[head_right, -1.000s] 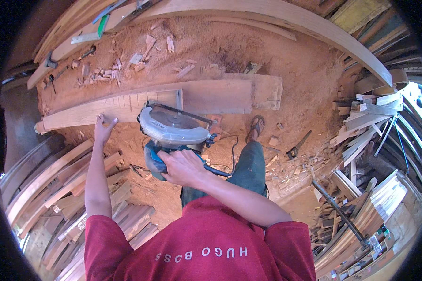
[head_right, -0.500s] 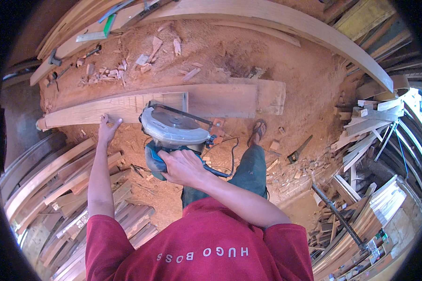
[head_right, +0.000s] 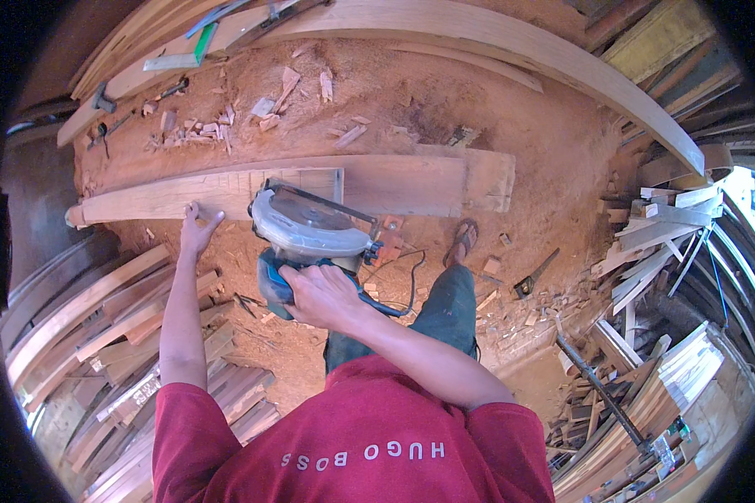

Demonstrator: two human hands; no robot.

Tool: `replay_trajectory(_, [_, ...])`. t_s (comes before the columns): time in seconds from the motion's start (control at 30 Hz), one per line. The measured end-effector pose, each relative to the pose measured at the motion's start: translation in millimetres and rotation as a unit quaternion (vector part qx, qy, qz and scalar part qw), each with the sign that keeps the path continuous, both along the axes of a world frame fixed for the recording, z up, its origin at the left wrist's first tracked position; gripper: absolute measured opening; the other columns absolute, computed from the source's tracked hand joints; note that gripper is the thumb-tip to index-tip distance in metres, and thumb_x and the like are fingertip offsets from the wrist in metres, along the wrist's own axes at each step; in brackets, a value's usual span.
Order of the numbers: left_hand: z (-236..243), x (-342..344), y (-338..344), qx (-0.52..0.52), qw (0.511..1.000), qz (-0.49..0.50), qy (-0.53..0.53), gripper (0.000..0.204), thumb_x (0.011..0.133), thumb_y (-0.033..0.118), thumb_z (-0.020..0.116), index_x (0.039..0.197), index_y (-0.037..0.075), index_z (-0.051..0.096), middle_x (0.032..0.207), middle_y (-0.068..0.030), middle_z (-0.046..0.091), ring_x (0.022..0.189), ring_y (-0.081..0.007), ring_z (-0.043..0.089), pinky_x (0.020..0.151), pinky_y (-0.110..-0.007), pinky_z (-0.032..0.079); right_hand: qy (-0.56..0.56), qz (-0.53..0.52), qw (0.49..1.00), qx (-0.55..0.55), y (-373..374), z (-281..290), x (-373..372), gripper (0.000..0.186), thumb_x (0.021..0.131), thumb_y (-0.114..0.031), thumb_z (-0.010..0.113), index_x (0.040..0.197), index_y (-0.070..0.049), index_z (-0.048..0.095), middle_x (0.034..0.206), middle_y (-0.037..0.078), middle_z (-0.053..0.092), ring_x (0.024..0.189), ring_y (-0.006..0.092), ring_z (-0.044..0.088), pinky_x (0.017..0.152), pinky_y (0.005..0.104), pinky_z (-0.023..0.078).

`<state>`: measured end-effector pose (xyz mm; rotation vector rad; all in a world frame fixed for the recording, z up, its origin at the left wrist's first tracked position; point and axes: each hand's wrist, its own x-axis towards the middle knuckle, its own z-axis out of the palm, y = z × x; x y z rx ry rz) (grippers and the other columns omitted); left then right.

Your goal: The person walks through a cluttered workshop and selects a long wooden plank. They use a circular saw to cut the plank into several smaller pieces, repositioning the wood between cuts. The cut pieces are set aside on the floor.

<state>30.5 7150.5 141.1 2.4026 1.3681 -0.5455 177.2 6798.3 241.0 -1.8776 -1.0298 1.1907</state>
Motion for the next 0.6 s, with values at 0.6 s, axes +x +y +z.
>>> replay_trajectory(0.6, [-4, 1, 1, 0.009, 1.000, 0.000, 0.018, 0.109, 0.074, 0.065, 0.071, 0.149, -0.002, 0.029, 0.156, -0.0263, 0.021, 0.144, -0.0336, 0.028, 0.117, -0.040, 0.027, 0.010, 0.002, 1.000, 0.018, 24, 1, 2, 0.040, 0.083, -0.035, 0.069, 0.104, -0.003, 0.058, 0.081, 0.024, 0.067, 0.078, 0.0433, 0.066, 0.070, 0.0525, 0.052])
